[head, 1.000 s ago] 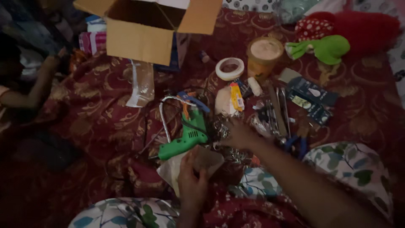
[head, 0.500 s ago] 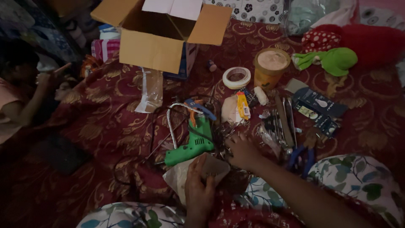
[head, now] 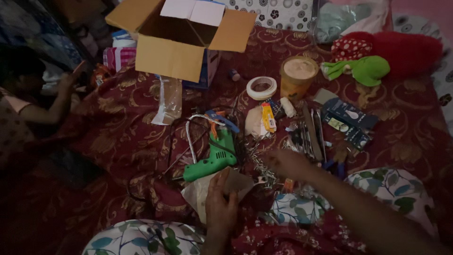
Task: The person sits on a bed and sorts small metal fasteners from a plastic bag into a pile on the bedspread. They repeatedly pick up fasteners with their right hand and place them down, while holding the bag with their left hand.
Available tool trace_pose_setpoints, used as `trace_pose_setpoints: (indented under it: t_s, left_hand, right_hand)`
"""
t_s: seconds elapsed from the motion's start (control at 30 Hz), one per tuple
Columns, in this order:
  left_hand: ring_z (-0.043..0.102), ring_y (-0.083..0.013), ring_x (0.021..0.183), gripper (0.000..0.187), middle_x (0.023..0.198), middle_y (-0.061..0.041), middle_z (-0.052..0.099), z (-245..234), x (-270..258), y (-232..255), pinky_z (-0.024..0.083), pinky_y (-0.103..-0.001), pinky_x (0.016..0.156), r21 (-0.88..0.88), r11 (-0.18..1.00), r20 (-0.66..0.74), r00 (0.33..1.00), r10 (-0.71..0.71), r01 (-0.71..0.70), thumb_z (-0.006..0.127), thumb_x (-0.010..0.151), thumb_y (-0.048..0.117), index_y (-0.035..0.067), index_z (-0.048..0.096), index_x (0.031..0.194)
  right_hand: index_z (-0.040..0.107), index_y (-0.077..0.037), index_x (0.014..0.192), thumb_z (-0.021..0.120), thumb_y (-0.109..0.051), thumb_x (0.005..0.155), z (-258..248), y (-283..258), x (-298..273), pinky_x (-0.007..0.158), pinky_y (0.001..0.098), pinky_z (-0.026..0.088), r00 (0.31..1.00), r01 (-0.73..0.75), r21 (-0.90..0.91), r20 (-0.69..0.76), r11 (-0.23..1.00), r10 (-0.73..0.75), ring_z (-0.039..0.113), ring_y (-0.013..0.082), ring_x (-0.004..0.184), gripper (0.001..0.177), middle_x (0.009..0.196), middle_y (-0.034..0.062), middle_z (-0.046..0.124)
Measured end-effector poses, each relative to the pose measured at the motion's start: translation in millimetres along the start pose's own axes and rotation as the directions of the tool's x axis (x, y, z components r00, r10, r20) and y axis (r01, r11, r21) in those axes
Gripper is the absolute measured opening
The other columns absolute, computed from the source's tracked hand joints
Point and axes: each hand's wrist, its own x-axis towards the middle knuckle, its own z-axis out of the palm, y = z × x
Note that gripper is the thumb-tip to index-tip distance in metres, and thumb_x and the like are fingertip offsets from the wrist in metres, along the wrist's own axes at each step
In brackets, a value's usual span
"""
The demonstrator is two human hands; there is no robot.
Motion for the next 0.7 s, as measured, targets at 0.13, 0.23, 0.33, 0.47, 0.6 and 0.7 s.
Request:
trace_pose_setpoints:
  t_s: [0.13, 0.23, 0.33, 0.47, 0.6, 0.7]
  left_hand:
    - [0.057, -0.0365, 0.131, 0.060, 0.145, -0.017, 0.054, 4, -4, -7, 0.049, -0.044, 0.105, 0.011, 0.975, -0.102, 0.970, 0.220, -0.220, 0.065, 0.085, 0.008, 0.014, 0.057, 0.144]
    - [0.058, -0.0346, 0.130, 0.061, 0.146, -0.016, 0.054, 5, -1, -12, 0.049, -0.042, 0.106, -0.024, 0.983, -0.088, 0.980, 0.180, -0.183, 0.063, 0.083, 0.006, 0.014, 0.057, 0.144]
    - [0.059, -0.0347, 0.130, 0.061, 0.145, -0.017, 0.055, 5, -2, -13, 0.050, -0.042, 0.105, -0.018, 0.973, -0.100, 0.969, 0.225, -0.228, 0.062, 0.083, 0.004, 0.013, 0.058, 0.144]
    - [0.060, -0.0344, 0.129, 0.064, 0.142, -0.018, 0.057, 5, -2, -15, 0.049, -0.041, 0.105, -0.006, 0.968, -0.109, 0.962, 0.250, -0.252, 0.063, 0.081, 0.001, 0.012, 0.057, 0.144]
    - [0.063, -0.0327, 0.125, 0.061, 0.144, -0.016, 0.057, 6, -2, -14, 0.053, -0.040, 0.100, -0.039, 0.967, -0.123, 0.962, 0.244, -0.250, 0.064, 0.082, 0.001, 0.014, 0.058, 0.142]
    - [0.061, -0.0345, 0.127, 0.063, 0.141, -0.017, 0.058, 7, -1, -15, 0.051, -0.041, 0.102, -0.002, 0.962, -0.131, 0.953, 0.272, -0.274, 0.066, 0.082, 0.001, 0.014, 0.059, 0.143]
  right_hand:
    - [0.072, -0.013, 0.120, 0.072, -0.031, 0.084, 2, 24, 0, 0.086, 0.0380, 0.062, 0.999, -0.019, 0.122, -0.035, 0.992, 0.024, 0.079, 0.0235, 0.097, 0.040, 0.108, 0.0094, 0.078]
    - [0.069, -0.010, 0.122, 0.080, -0.035, 0.078, 16, 19, -2, 0.095, 0.0455, 0.051, 0.962, 0.250, -0.063, -0.094, 0.966, -0.255, 0.066, 0.0315, 0.111, 0.052, 0.120, 0.0139, 0.070]
    - [0.063, -0.012, 0.131, 0.082, -0.040, 0.078, 21, -9, -6, 0.103, 0.0473, 0.045, 0.966, 0.257, -0.181, 0.021, 0.949, -0.257, 0.057, 0.0328, 0.121, 0.063, 0.126, 0.0138, 0.063]
    - [0.063, -0.005, 0.128, 0.084, -0.033, 0.070, 32, -37, -9, 0.105, 0.0511, 0.041, 0.910, 0.400, -0.264, 0.006, 0.877, -0.414, 0.051, 0.0363, 0.121, 0.067, 0.120, 0.0159, 0.062]
    - [0.061, -0.003, 0.124, 0.082, -0.025, 0.070, 56, -40, -14, 0.103, 0.0502, 0.042, 0.916, 0.355, -0.405, -0.030, 0.843, -0.400, 0.051, 0.0351, 0.121, 0.062, 0.120, 0.0143, 0.061]
    - [0.063, -0.006, 0.117, 0.082, -0.022, 0.073, 65, -41, -10, 0.107, 0.0511, 0.041, 0.913, 0.325, -0.482, -0.064, 0.814, -0.402, 0.053, 0.0334, 0.122, 0.051, 0.120, 0.0119, 0.063]
